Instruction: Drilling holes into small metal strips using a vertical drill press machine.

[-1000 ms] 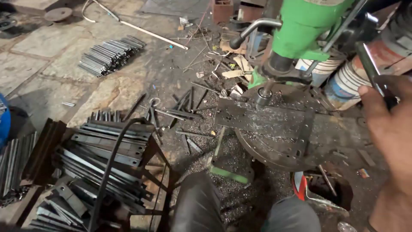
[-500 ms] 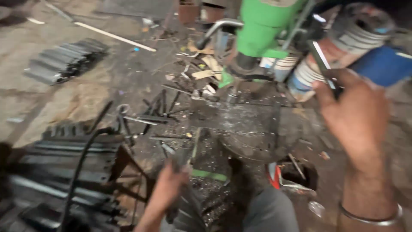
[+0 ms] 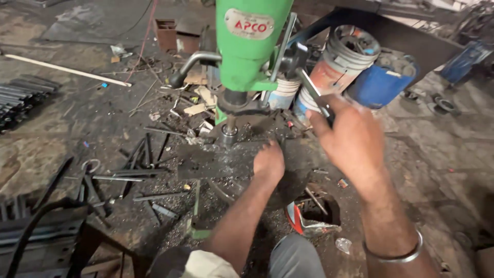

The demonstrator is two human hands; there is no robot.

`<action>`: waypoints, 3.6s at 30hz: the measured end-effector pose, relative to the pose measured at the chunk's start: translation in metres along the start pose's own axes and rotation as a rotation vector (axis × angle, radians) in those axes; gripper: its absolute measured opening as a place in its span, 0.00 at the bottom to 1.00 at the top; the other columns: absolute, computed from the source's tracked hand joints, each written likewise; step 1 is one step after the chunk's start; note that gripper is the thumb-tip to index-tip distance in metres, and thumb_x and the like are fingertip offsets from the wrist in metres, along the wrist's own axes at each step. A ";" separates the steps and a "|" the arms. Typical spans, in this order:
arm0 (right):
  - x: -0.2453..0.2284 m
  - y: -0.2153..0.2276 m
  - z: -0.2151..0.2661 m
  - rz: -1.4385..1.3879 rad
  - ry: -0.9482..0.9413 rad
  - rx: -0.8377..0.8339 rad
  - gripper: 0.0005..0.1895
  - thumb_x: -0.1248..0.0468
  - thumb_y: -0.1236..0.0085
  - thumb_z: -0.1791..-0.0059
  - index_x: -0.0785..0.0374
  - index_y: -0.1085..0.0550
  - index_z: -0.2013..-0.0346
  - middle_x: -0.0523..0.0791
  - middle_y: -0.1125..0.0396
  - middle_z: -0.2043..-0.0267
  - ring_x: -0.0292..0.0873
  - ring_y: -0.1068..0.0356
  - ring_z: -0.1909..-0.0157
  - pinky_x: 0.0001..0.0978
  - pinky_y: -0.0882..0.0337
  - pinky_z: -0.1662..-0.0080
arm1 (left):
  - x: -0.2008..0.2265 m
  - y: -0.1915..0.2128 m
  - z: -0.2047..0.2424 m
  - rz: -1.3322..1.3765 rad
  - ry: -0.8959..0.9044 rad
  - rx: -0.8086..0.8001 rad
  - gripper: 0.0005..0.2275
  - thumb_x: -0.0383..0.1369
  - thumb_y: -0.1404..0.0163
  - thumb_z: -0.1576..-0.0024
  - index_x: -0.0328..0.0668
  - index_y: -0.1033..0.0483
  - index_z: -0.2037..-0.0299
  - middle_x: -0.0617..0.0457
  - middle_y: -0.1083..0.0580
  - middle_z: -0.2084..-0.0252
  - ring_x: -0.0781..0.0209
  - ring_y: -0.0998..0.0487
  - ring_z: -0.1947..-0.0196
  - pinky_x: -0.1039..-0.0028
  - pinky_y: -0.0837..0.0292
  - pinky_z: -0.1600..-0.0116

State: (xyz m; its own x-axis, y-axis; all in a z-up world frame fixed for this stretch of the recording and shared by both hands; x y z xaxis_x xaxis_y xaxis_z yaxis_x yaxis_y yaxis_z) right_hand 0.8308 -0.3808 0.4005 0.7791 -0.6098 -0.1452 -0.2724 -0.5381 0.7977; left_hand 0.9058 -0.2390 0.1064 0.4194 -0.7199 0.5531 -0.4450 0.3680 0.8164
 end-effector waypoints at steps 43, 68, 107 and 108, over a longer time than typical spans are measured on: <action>0.004 0.000 -0.002 0.023 0.064 0.037 0.17 0.50 0.38 0.48 0.60 0.19 0.54 0.55 0.25 0.66 0.61 0.25 0.63 0.53 0.29 0.62 | -0.121 0.161 0.125 -0.424 -0.248 -0.162 0.13 0.38 0.60 0.33 0.35 0.30 0.53 0.42 0.27 0.54 0.50 0.22 0.56 0.61 0.25 0.49; 0.005 -0.007 0.004 0.080 -0.073 -0.047 0.20 0.47 0.40 0.48 0.54 0.20 0.48 0.52 0.25 0.63 0.57 0.25 0.64 0.50 0.29 0.61 | -0.189 0.171 0.072 -0.464 -0.116 0.010 0.18 0.46 0.58 0.36 0.49 0.25 0.43 0.47 0.29 0.43 0.51 0.32 0.41 0.51 0.43 0.33; -0.005 0.000 0.006 0.044 -0.140 -0.067 0.19 0.49 0.40 0.48 0.55 0.21 0.48 0.47 0.26 0.71 0.51 0.26 0.71 0.44 0.30 0.67 | -0.164 0.152 0.053 -0.323 -0.075 0.095 0.18 0.48 0.49 0.40 0.45 0.24 0.49 0.49 0.28 0.45 0.48 0.33 0.39 0.54 0.38 0.38; -0.006 0.001 0.005 0.072 -0.160 -0.093 0.19 0.49 0.40 0.48 0.54 0.21 0.47 0.47 0.26 0.72 0.52 0.26 0.72 0.45 0.30 0.66 | -0.164 0.151 0.052 -0.333 -0.086 0.128 0.18 0.48 0.49 0.40 0.44 0.24 0.49 0.47 0.28 0.45 0.46 0.33 0.40 0.53 0.38 0.39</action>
State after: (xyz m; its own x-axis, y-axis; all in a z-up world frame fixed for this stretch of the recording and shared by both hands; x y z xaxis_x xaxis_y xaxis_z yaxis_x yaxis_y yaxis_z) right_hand 0.8229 -0.3806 0.3993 0.6581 -0.7333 -0.1710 -0.2655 -0.4384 0.8587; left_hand 0.7282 -0.0959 0.1300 0.4923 -0.8365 0.2405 -0.3931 0.0328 0.9189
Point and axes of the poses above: each hand's wrist, its own z-axis away from the middle knuckle, its own y-axis out of the back of the hand, x = y × z, the point moved 2 cm from there along -z, towards the middle knuckle
